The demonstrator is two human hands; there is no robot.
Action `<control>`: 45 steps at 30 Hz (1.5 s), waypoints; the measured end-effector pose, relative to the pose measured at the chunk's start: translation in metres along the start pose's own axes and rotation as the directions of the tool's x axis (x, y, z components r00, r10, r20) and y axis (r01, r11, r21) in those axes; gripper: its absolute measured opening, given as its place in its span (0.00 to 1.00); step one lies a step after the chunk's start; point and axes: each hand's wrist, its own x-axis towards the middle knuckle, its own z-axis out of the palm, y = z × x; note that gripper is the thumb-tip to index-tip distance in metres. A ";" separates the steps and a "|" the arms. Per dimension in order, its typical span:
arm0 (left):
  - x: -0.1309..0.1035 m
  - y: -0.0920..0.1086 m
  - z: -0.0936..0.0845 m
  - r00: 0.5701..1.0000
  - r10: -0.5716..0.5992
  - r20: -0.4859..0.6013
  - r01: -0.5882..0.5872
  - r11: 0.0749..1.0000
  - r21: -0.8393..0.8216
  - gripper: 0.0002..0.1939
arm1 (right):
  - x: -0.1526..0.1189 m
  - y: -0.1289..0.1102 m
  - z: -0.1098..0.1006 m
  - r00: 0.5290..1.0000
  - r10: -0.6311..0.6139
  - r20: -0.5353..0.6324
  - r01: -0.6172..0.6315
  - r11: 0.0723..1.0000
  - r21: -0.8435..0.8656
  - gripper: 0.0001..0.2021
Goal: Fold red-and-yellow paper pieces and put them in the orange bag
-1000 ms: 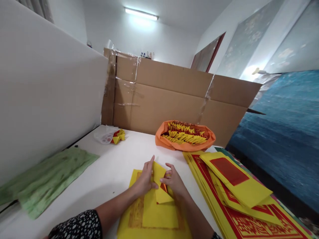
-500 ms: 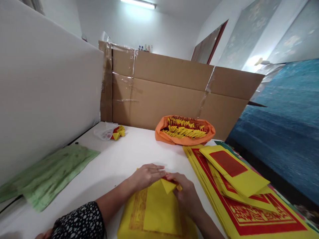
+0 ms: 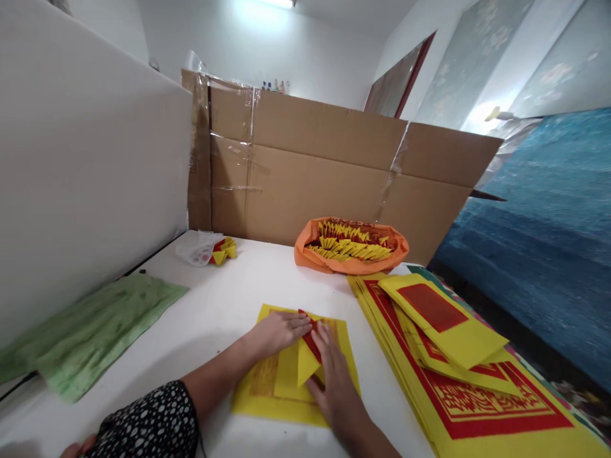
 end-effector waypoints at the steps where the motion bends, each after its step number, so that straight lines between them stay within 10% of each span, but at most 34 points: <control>1: 0.000 0.004 0.000 1.000 0.013 -0.009 -0.013 1.000 0.017 0.20 | 0.001 0.001 -0.002 0.999 -0.042 -0.023 0.042 0.999 -0.029 0.39; 6: -0.004 0.026 0.004 1.000 0.003 0.015 -0.002 0.999 -0.054 0.16 | -0.014 0.019 -0.002 0.920 -0.391 0.000 0.388 0.912 -0.136 0.32; 13: -0.005 0.027 -0.002 0.993 -0.104 0.056 0.107 0.992 -0.061 0.21 | -0.020 0.026 -0.010 0.874 -0.449 0.187 0.460 0.888 -0.019 0.24; 20: -0.007 0.027 0.012 0.988 -0.098 0.117 0.103 0.994 -0.044 0.31 | -0.009 0.010 -0.026 0.969 -0.140 0.202 0.080 0.957 0.277 0.14; 25: -0.006 0.023 -0.015 0.977 -0.059 0.205 0.100 0.975 -0.199 0.31 | 0.016 0.005 -0.029 0.949 0.197 0.246 -0.287 0.862 0.417 0.07; 35: 0.005 0.016 -0.011 0.919 -0.384 0.093 0.376 0.778 -0.504 0.05 | 0.039 0.010 -0.015 0.921 0.301 0.248 -0.382 0.819 0.428 0.04; 38: 0.008 0.013 -0.005 0.895 -0.442 0.053 0.413 0.781 -0.468 0.03 | 0.033 0.004 -0.013 0.953 0.272 0.135 -0.301 0.905 0.300 0.08; 45: 0.010 0.011 -0.003 0.872 -0.489 0.025 0.454 0.788 -0.416 0.04 | -0.015 -0.003 0.015 0.972 -0.222 -0.072 0.204 0.959 -0.198 0.17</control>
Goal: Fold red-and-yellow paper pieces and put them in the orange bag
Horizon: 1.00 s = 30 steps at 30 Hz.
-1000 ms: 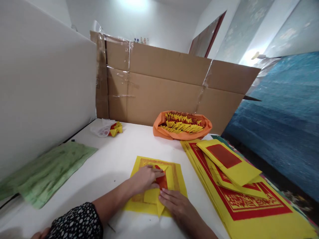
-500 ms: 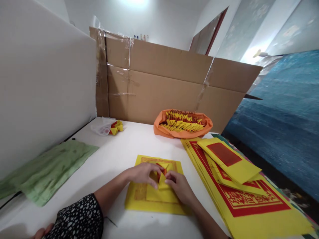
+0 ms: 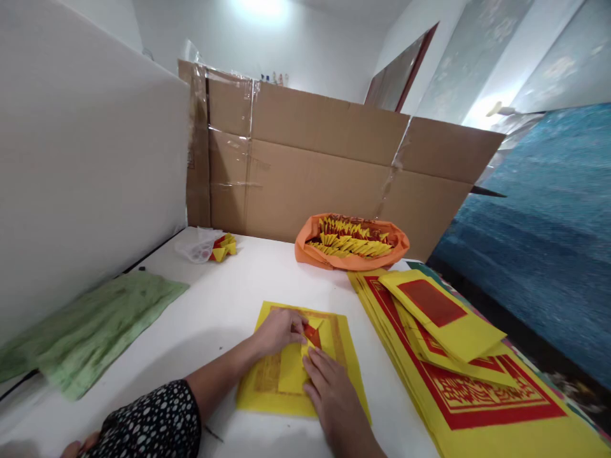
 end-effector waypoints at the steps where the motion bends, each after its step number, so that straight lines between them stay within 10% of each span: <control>1: 0.000 0.000 0.001 1.000 -0.003 -0.005 0.003 1.000 0.008 0.04 | -0.006 -0.003 0.003 1.000 -0.012 -0.001 0.012 0.999 -0.040 0.19; 30: 0.000 0.014 -0.002 0.999 -0.017 0.039 0.015 0.998 0.061 0.02 | -0.018 -0.024 0.008 0.989 0.121 0.080 -0.110 0.985 -0.136 0.21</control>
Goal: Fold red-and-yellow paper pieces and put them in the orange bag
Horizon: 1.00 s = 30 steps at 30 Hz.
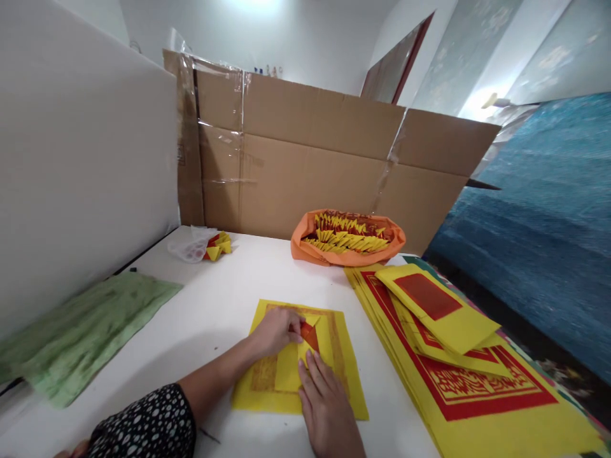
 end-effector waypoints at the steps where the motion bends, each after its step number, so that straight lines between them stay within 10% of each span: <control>1: 0.000 0.000 0.000 1.000 -0.001 0.004 0.001 1.000 0.000 0.02 | 0.000 0.000 0.000 1.000 0.006 -0.002 -0.006 1.000 0.009 0.21; 30: -0.001 -0.006 0.018 0.995 0.092 -0.035 -0.091 0.996 0.023 0.13 | 0.000 0.005 -0.001 0.990 0.096 0.102 -0.107 0.987 0.117 0.28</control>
